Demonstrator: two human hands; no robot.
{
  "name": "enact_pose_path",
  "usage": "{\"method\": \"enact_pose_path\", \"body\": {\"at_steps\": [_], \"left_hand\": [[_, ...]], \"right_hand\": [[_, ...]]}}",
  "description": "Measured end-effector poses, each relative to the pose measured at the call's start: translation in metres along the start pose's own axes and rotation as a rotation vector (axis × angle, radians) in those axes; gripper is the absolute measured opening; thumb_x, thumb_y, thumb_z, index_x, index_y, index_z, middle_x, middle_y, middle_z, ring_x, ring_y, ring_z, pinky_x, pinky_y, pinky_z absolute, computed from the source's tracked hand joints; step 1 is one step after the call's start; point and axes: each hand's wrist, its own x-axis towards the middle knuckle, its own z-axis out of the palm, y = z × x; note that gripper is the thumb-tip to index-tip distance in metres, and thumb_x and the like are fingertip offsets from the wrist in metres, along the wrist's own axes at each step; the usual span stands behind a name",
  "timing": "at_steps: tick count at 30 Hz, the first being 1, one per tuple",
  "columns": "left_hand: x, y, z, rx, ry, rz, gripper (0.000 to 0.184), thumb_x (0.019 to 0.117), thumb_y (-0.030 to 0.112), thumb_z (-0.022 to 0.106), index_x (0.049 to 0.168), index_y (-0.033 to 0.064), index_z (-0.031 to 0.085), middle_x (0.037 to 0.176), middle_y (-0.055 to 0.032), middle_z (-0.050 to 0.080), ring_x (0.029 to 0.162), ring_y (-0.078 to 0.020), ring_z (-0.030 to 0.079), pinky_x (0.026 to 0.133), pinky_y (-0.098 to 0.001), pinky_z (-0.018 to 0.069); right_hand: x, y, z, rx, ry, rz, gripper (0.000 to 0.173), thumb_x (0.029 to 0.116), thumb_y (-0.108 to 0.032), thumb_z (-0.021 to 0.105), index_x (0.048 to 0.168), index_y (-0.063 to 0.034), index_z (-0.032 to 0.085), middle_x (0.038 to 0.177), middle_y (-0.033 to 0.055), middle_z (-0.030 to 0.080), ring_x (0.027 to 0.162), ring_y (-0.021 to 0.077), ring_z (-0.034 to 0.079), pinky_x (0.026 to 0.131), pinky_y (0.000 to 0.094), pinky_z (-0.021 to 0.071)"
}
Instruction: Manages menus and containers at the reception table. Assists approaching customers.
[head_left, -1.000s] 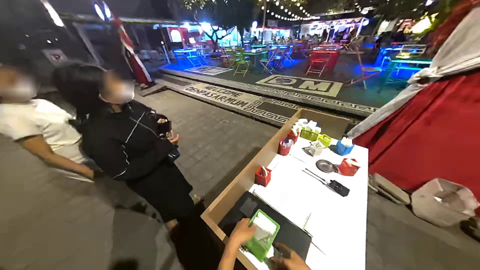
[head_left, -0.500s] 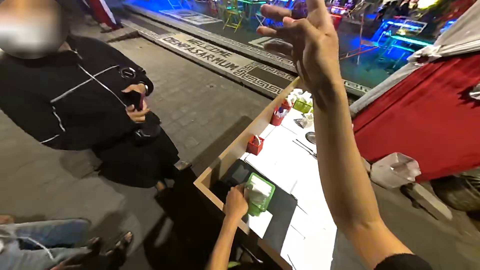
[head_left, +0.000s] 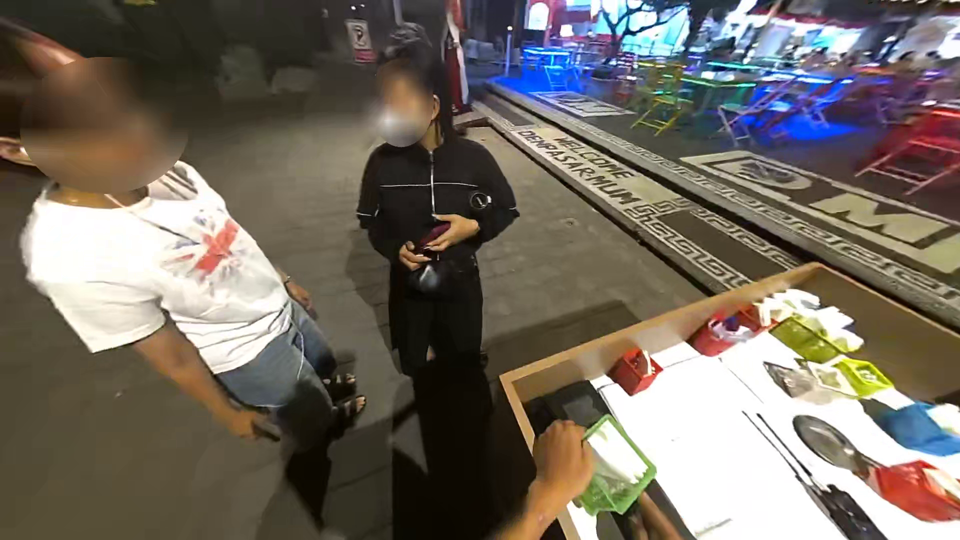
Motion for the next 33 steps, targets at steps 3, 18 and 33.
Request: {"method": "enact_pose_path", "body": {"at_steps": [3, 18, 33], "left_hand": [[-0.003, -0.007, 0.0, -0.018, -0.004, 0.025, 0.034, 0.0982, 0.026, 0.047, 0.105, 0.0098, 0.076, 0.111, -0.0117, 0.073, 0.109, -0.0283, 0.068, 0.093, -0.0532, 0.0539], [0.004, 0.002, 0.003, 0.15, -0.114, 0.084, 0.041, 0.0985, 0.037, 0.053, 0.123, 0.0079, 0.069, 0.118, -0.0172, 0.07, 0.112, -0.0343, 0.067, 0.092, -0.0561, 0.0542], [-0.003, -0.025, 0.003, 0.106, -0.263, 0.452, 0.089, 0.0754, 0.08, 0.066, 0.143, 0.0224, 0.059, 0.163, -0.0073, 0.038, 0.145, -0.0304, 0.042, 0.115, -0.0559, 0.0374]], "right_hand": [[-0.028, 0.012, 0.034, -0.222, -0.243, -0.009, 0.053, 0.1024, -0.05, 0.054, 0.143, -0.0175, 0.062, 0.158, 0.0106, 0.048, 0.153, 0.0341, 0.032, 0.121, 0.0713, 0.0154], [0.358, -0.325, -0.329, 0.507, 0.433, -0.362, 0.046, 0.1099, -0.024, 0.04, 0.152, -0.0056, 0.045, 0.151, 0.0125, 0.052, 0.135, 0.022, 0.053, 0.107, 0.0433, 0.0487], [0.472, -0.42, -0.277, 0.788, 0.626, -0.102, 0.044, 0.1099, -0.033, 0.044, 0.145, -0.0088, 0.055, 0.138, 0.01, 0.061, 0.131, 0.0253, 0.054, 0.103, 0.0507, 0.0468]]}}
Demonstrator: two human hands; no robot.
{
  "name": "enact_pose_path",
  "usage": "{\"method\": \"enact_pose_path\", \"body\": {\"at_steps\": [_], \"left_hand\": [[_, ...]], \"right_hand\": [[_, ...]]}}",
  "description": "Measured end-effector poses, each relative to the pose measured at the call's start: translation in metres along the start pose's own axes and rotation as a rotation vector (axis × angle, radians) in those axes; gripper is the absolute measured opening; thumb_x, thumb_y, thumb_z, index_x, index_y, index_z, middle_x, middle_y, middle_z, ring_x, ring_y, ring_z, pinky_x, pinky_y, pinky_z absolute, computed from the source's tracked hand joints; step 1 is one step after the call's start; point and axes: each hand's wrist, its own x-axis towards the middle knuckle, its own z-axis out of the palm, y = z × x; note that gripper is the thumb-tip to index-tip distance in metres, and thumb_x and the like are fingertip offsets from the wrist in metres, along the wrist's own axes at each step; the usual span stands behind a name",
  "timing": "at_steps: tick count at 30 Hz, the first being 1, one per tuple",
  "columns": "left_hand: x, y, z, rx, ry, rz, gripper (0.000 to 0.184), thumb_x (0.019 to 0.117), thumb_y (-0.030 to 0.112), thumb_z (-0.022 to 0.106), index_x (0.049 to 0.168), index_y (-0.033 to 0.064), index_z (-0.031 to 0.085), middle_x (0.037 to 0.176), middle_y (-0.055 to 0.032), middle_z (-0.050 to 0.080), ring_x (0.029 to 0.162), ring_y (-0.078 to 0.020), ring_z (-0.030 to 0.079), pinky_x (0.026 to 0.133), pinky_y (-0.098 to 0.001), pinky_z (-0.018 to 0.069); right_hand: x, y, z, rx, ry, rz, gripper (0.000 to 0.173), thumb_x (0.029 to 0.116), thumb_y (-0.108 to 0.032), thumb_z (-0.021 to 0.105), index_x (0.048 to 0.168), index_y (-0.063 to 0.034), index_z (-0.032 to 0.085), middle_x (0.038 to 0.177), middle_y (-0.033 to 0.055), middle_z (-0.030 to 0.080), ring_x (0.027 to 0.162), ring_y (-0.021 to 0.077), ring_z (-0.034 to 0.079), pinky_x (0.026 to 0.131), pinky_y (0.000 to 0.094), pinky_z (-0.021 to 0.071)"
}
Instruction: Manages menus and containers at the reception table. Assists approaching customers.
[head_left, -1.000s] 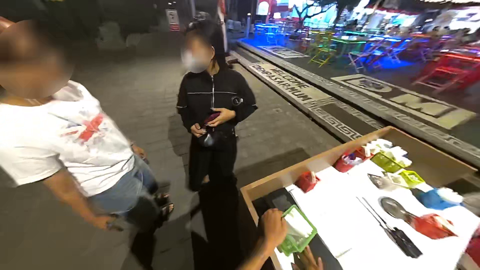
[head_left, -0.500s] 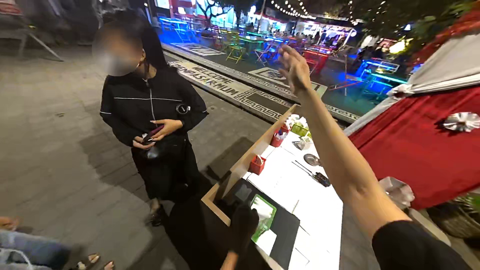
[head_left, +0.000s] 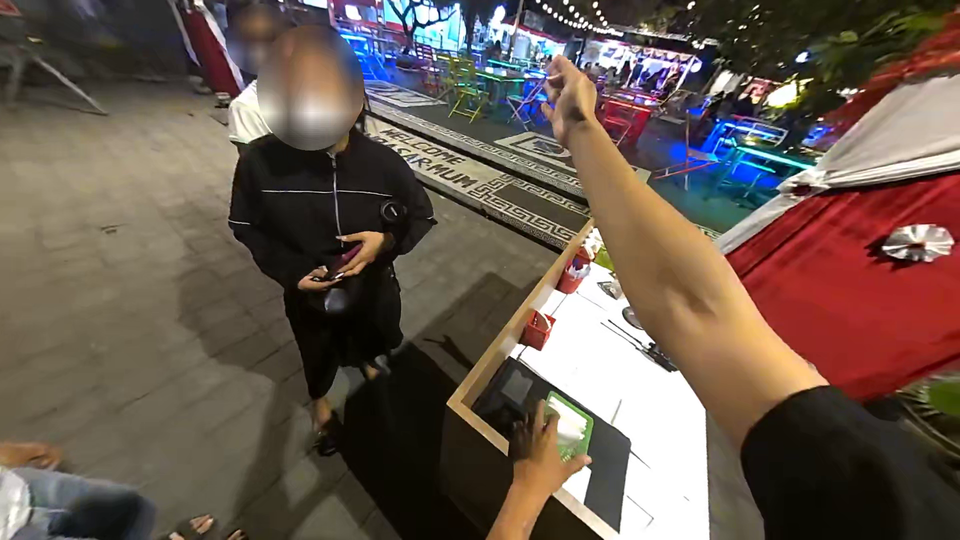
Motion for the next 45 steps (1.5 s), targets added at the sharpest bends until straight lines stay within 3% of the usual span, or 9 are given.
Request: {"method": "enact_pose_path", "body": {"at_steps": [14, 17, 20, 24, 31, 36, 40, 43, 45], "left_hand": [[0.007, 0.003, 0.001, 0.034, 0.054, 0.072, 0.106, 0.061, 0.088, 0.07, 0.146, 0.0265, 0.055, 0.17, -0.0049, 0.021, 0.149, -0.0296, 0.034, 0.115, -0.0563, 0.0364], [0.009, 0.001, 0.004, 0.022, 0.027, 0.098, 0.108, 0.0625, 0.084, 0.073, 0.151, 0.0284, 0.049, 0.171, -0.0018, 0.02, 0.152, -0.0271, 0.031, 0.117, -0.0572, 0.0338], [0.011, 0.002, 0.005, -0.003, -0.004, 0.1, 0.105, 0.0648, 0.078, 0.077, 0.152, 0.028, 0.047, 0.168, -0.0018, 0.025, 0.15, -0.0258, 0.033, 0.116, -0.0546, 0.0366], [0.012, 0.001, 0.007, 0.006, 0.037, 0.121, 0.098, 0.0665, 0.075, 0.077, 0.149, 0.0279, 0.053, 0.164, 0.0016, 0.036, 0.144, -0.0253, 0.042, 0.108, -0.0542, 0.0438], [0.016, 0.002, 0.006, 0.111, -0.067, 0.095, 0.099, 0.0704, 0.082, 0.068, 0.152, 0.0304, 0.048, 0.163, 0.0057, 0.036, 0.146, -0.0258, 0.037, 0.108, -0.0594, 0.0417], [0.012, 0.003, 0.005, 0.083, -0.035, 0.093, 0.096, 0.071, 0.078, 0.071, 0.151, 0.0299, 0.05, 0.159, 0.0002, 0.042, 0.145, -0.0256, 0.04, 0.11, -0.0573, 0.0405], [0.011, 0.003, 0.004, 0.118, -0.054, 0.09, 0.1, 0.0705, 0.081, 0.069, 0.154, 0.0302, 0.045, 0.157, -0.003, 0.043, 0.143, -0.0262, 0.041, 0.11, -0.0558, 0.0412], [0.012, 0.001, 0.004, 0.146, -0.056, 0.114, 0.101, 0.0711, 0.082, 0.066, 0.155, 0.0296, 0.044, 0.155, -0.0066, 0.044, 0.142, -0.0287, 0.041, 0.107, -0.0571, 0.0427], [0.011, -0.001, 0.008, 0.167, -0.005, 0.141, 0.093, 0.07, 0.083, 0.065, 0.144, 0.0283, 0.057, 0.152, -0.0065, 0.048, 0.139, -0.0293, 0.045, 0.103, -0.0564, 0.0456]], "right_hand": [[0.012, -0.027, 0.043, 0.058, 0.069, 0.0, 0.033, 0.1074, -0.029, 0.049, 0.126, -0.0053, 0.062, 0.126, 0.011, 0.063, 0.121, 0.0234, 0.057, 0.097, 0.049, 0.0481], [0.016, -0.029, 0.039, 0.027, 0.068, -0.001, 0.031, 0.1076, -0.031, 0.047, 0.117, -0.0067, 0.065, 0.115, 0.0088, 0.064, 0.112, 0.0215, 0.059, 0.094, 0.0478, 0.048], [0.025, -0.03, 0.037, 0.014, 0.094, -0.021, 0.027, 0.1074, -0.032, 0.048, 0.101, -0.0108, 0.064, 0.092, 0.0017, 0.058, 0.083, 0.0141, 0.054, 0.073, 0.0358, 0.0461], [0.026, -0.039, 0.022, 0.023, 0.047, 0.001, 0.035, 0.1076, -0.032, 0.046, 0.125, -0.0069, 0.063, 0.125, 0.0087, 0.062, 0.116, 0.0206, 0.058, 0.096, 0.0445, 0.0489], [0.029, -0.048, -0.01, 0.125, 0.023, 0.024, 0.041, 0.1108, -0.032, 0.04, 0.139, -0.0066, 0.056, 0.138, 0.0093, 0.061, 0.13, 0.0233, 0.056, 0.103, 0.0479, 0.0487], [0.031, -0.045, -0.036, 0.135, 0.033, 0.021, 0.037, 0.1092, -0.031, 0.044, 0.133, -0.0077, 0.06, 0.129, 0.0079, 0.065, 0.118, 0.0218, 0.062, 0.095, 0.0441, 0.0526], [0.017, -0.029, -0.07, 0.059, -0.123, 0.029, 0.045, 0.1126, -0.037, 0.028, 0.147, -0.014, 0.046, 0.13, 0.0075, 0.068, 0.11, 0.0249, 0.069, 0.085, 0.0461, 0.0573], [-0.018, 0.012, -0.105, -0.246, -0.282, 0.023, 0.046, 0.1111, -0.023, 0.025, 0.154, -0.0141, 0.039, 0.115, 0.0115, 0.074, 0.094, 0.0243, 0.074, 0.08, 0.0426, 0.0612], [-0.049, 0.07, -0.135, -0.488, -0.403, 0.079, 0.044, 0.1089, -0.016, 0.032, 0.149, -0.0077, 0.048, 0.112, 0.0174, 0.071, 0.093, 0.0265, 0.071, 0.083, 0.0457, 0.0595]]}}
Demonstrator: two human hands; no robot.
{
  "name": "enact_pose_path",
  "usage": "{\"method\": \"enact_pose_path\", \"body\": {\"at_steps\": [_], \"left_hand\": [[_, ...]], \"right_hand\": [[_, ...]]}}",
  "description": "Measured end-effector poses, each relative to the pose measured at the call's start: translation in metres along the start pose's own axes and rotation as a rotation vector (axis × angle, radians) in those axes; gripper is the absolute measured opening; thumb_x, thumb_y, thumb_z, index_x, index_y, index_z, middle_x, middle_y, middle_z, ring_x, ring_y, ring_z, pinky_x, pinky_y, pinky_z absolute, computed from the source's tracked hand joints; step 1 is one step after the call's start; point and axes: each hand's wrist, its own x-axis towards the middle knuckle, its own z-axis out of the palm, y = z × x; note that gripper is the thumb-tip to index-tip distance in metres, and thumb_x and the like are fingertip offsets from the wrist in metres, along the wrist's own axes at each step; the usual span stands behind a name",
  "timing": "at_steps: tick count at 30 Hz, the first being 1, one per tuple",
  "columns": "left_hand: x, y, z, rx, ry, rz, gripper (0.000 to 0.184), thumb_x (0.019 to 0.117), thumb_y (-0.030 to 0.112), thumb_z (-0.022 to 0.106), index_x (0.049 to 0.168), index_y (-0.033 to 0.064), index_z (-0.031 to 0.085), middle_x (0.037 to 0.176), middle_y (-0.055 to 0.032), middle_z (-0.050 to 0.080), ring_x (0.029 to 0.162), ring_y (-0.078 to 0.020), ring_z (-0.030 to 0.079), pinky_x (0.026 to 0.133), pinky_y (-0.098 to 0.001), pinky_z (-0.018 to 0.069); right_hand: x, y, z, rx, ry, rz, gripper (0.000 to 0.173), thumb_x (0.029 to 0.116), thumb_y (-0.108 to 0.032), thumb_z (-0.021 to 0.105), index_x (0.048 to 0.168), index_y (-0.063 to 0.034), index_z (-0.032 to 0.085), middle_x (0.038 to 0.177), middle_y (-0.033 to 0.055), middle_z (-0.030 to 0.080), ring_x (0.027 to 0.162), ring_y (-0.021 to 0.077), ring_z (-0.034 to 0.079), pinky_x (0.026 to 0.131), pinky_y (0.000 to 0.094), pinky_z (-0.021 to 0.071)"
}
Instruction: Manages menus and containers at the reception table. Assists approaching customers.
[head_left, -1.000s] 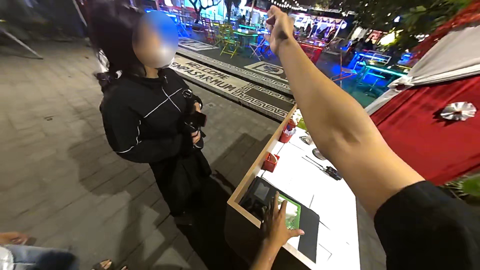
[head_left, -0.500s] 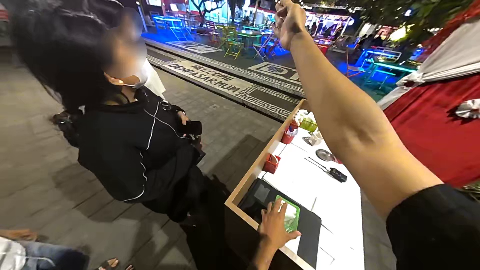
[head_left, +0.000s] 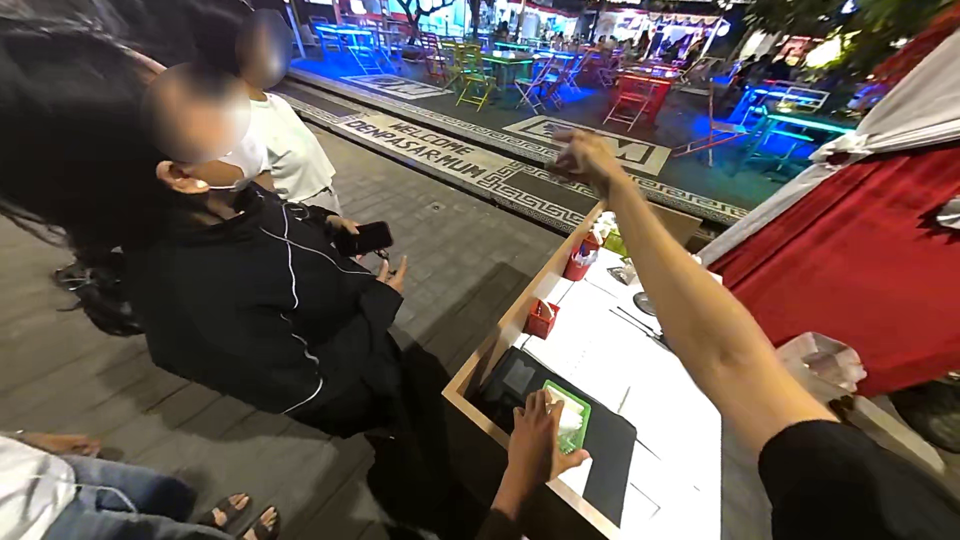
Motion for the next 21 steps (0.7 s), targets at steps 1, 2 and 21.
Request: {"method": "enact_pose_path", "body": {"at_steps": [1, 2, 21], "left_hand": [[0.001, 0.001, -0.001, 0.009, -0.01, 0.0, 0.087, 0.07, 0.083, 0.066, 0.137, 0.0281, 0.063, 0.152, -0.004, 0.048, 0.139, -0.0287, 0.044, 0.102, -0.056, 0.046], [0.0, 0.001, -0.002, 0.012, -0.028, -0.007, 0.081, 0.0704, 0.082, 0.067, 0.131, 0.0278, 0.067, 0.154, -0.0013, 0.046, 0.14, -0.0281, 0.044, 0.102, -0.0562, 0.046], [0.001, 0.012, -0.018, 0.122, -0.14, -0.024, 0.098, 0.0798, 0.078, 0.06, 0.162, 0.0394, 0.024, 0.171, 0.0073, 0.02, 0.137, -0.034, 0.048, 0.098, -0.0642, 0.0448]], "right_hand": [[-0.019, 0.043, 0.011, -0.063, -0.074, 0.085, 0.041, 0.1086, -0.016, 0.036, 0.146, -0.0074, 0.052, 0.113, 0.0196, 0.071, 0.093, 0.0288, 0.071, 0.084, 0.0476, 0.0596], [-0.045, 0.092, 0.027, -0.099, -0.152, 0.186, 0.039, 0.1088, -0.017, 0.039, 0.144, -0.0086, 0.054, 0.113, 0.0202, 0.071, 0.094, 0.0306, 0.071, 0.084, 0.0492, 0.0591], [-0.376, 0.327, 0.13, 0.542, -0.158, 0.773, 0.057, 0.1108, -0.046, 0.034, 0.136, -0.0026, 0.06, 0.126, 0.0132, 0.069, 0.115, 0.0191, 0.066, 0.101, 0.0402, 0.0539]]}}
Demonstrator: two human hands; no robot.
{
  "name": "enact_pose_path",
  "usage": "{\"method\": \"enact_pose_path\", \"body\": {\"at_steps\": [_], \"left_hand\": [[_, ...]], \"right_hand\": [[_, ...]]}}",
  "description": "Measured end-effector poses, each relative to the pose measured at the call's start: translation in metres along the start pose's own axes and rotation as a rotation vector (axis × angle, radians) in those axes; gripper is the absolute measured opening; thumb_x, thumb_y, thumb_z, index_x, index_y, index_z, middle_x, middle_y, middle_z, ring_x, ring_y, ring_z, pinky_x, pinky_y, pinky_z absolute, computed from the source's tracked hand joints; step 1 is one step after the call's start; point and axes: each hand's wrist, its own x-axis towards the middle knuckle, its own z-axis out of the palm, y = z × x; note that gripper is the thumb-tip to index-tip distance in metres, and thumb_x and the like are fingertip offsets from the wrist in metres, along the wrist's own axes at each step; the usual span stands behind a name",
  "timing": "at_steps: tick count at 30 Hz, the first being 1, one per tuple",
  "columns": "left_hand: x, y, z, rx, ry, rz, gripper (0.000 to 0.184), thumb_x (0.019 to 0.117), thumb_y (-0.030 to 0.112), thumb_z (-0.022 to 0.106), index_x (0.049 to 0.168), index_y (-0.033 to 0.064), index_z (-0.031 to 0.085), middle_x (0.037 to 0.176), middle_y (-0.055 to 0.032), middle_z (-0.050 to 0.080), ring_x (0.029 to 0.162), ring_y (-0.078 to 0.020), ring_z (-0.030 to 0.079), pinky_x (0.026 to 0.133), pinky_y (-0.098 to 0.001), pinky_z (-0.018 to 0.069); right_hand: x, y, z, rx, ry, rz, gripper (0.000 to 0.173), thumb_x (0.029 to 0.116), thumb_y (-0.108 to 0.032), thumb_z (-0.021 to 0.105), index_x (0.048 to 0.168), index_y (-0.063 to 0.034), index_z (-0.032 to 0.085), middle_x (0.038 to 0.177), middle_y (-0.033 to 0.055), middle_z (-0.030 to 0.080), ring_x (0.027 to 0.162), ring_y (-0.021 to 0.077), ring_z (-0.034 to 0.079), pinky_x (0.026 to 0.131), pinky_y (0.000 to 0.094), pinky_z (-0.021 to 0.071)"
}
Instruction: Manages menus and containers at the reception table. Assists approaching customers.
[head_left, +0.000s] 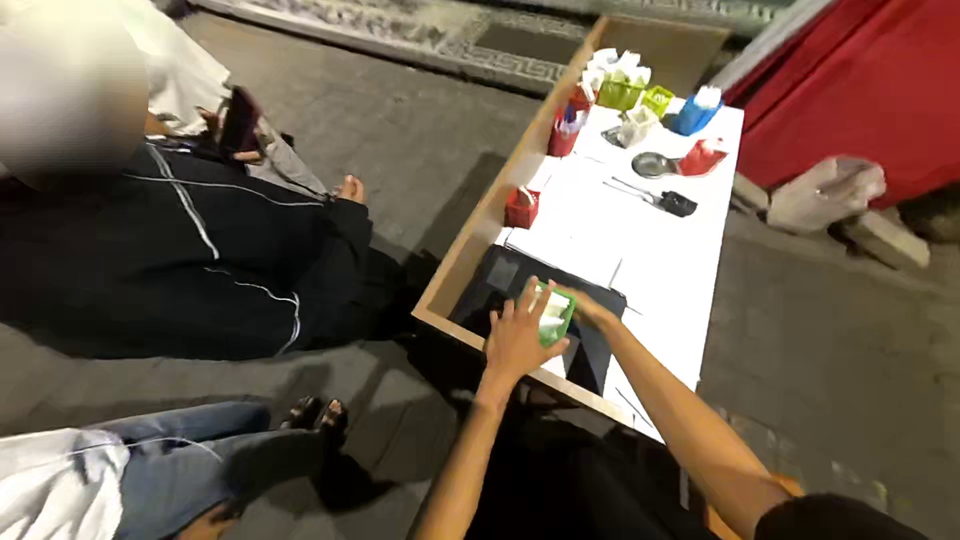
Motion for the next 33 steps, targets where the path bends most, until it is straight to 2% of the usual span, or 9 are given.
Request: {"method": "enact_pose_path", "body": {"at_steps": [6, 8, 10, 12, 16, 19, 23, 27, 33], "left_hand": [[0.003, 0.0, 0.007, 0.073, -0.035, -0.023, 0.095, 0.0804, 0.081, 0.054, 0.161, 0.0371, 0.03, 0.17, 0.0117, 0.02, 0.138, -0.0271, 0.047, 0.101, -0.0579, 0.0435], [0.002, 0.002, 0.007, 0.091, -0.054, -0.04, 0.095, 0.0795, 0.082, 0.054, 0.161, 0.0379, 0.031, 0.169, 0.0124, 0.022, 0.138, -0.026, 0.047, 0.103, -0.0571, 0.0429], [0.001, 0.001, 0.004, 0.1, -0.056, -0.07, 0.097, 0.0781, 0.083, 0.056, 0.161, 0.038, 0.03, 0.168, 0.0106, 0.027, 0.139, -0.026, 0.047, 0.104, -0.0581, 0.0426], [0.001, 0.003, 0.003, 0.09, 0.004, -0.062, 0.097, 0.0772, 0.081, 0.06, 0.16, 0.039, 0.032, 0.164, 0.0064, 0.036, 0.136, -0.027, 0.05, 0.103, -0.0581, 0.0448], [0.002, 0.0, 0.007, 0.089, 0.086, -0.011, 0.085, 0.0761, 0.078, 0.064, 0.151, 0.0402, 0.048, 0.15, 0.0007, 0.05, 0.128, -0.0256, 0.053, 0.104, -0.0552, 0.0436], [-0.004, 0.002, 0.008, 0.071, 0.084, -0.023, 0.07, 0.0774, 0.077, 0.064, 0.134, 0.0342, 0.066, 0.151, 0.0022, 0.05, 0.133, -0.0241, 0.05, 0.111, -0.0559, 0.0372], [-0.007, 0.004, 0.01, 0.057, 0.151, -0.019, 0.061, 0.0813, 0.074, 0.063, 0.125, 0.0312, 0.071, 0.151, 0.0077, 0.053, 0.145, -0.0253, 0.041, 0.117, -0.068, 0.0225], [-0.009, 0.003, 0.016, 0.07, 0.207, -0.047, 0.058, 0.0831, 0.074, 0.059, 0.12, 0.0307, 0.073, 0.133, 0.0103, 0.067, 0.146, -0.0271, 0.041, 0.115, -0.076, 0.0146], [-0.01, 0.006, 0.023, 0.053, 0.247, -0.096, 0.05, 0.0837, 0.073, 0.059, 0.103, 0.0305, 0.077, 0.11, 0.01, 0.075, 0.14, -0.0253, 0.049, 0.116, -0.0745, 0.0133]], "right_hand": [[-0.017, -0.016, -0.03, -0.101, 0.07, -0.031, 0.044, 0.1115, -0.035, 0.039, 0.141, -0.0075, 0.058, 0.123, 0.0158, 0.07, 0.107, 0.0266, 0.07, 0.091, 0.0447, 0.0579], [-0.044, -0.058, -0.053, -0.084, 0.157, -0.234, 0.05, 0.1113, -0.034, 0.028, 0.141, -0.0071, 0.058, 0.102, 0.0141, 0.075, 0.087, 0.0247, 0.073, 0.081, 0.0426, 0.0607], [-0.056, -0.077, -0.073, 0.199, 0.194, -0.402, 0.07, 0.1092, -0.045, 0.008, 0.132, -0.0091, 0.064, 0.068, 0.0033, 0.065, 0.057, 0.0145, 0.061, 0.061, 0.0353, 0.0571], [-0.053, -0.059, -0.093, 0.352, 0.151, -0.341, 0.084, 0.1048, -0.055, -0.001, 0.123, -0.0092, 0.067, 0.054, -0.0034, 0.055, 0.045, 0.0094, 0.053, 0.052, 0.0313, 0.0526], [-0.039, 0.009, -0.109, -0.077, 0.065, 0.124, 0.082, 0.1062, -0.063, 0.007, 0.131, -0.0126, 0.067, 0.061, 0.0042, 0.058, 0.049, 0.0158, 0.049, 0.053, 0.0359, 0.0473], [-0.06, 0.026, -0.11, 0.091, -0.073, -0.009, 0.096, 0.0999, -0.065, -0.009, 0.136, -0.0142, 0.064, 0.053, -0.002, 0.05, 0.042, 0.009, 0.043, 0.045, 0.0285, 0.043], [-0.066, 0.046, -0.114, -0.026, -0.031, 0.095, 0.085, 0.1041, -0.067, 0.006, 0.129, -0.0141, 0.068, 0.06, 0.004, 0.057, 0.045, 0.0135, 0.047, 0.047, 0.0329, 0.0445], [-0.08, 0.044, -0.107, 0.151, -0.074, -0.025, 0.089, 0.1017, -0.068, 0.001, 0.132, -0.0166, 0.067, 0.057, -0.0001, 0.055, 0.043, 0.0091, 0.043, 0.043, 0.0283, 0.0412], [-0.073, 0.08, -0.106, -0.012, 0.063, 0.087, 0.06, 0.1098, -0.053, 0.03, 0.131, -0.0115, 0.067, 0.066, 0.0088, 0.066, 0.051, 0.0168, 0.058, 0.049, 0.0342, 0.0501]]}}
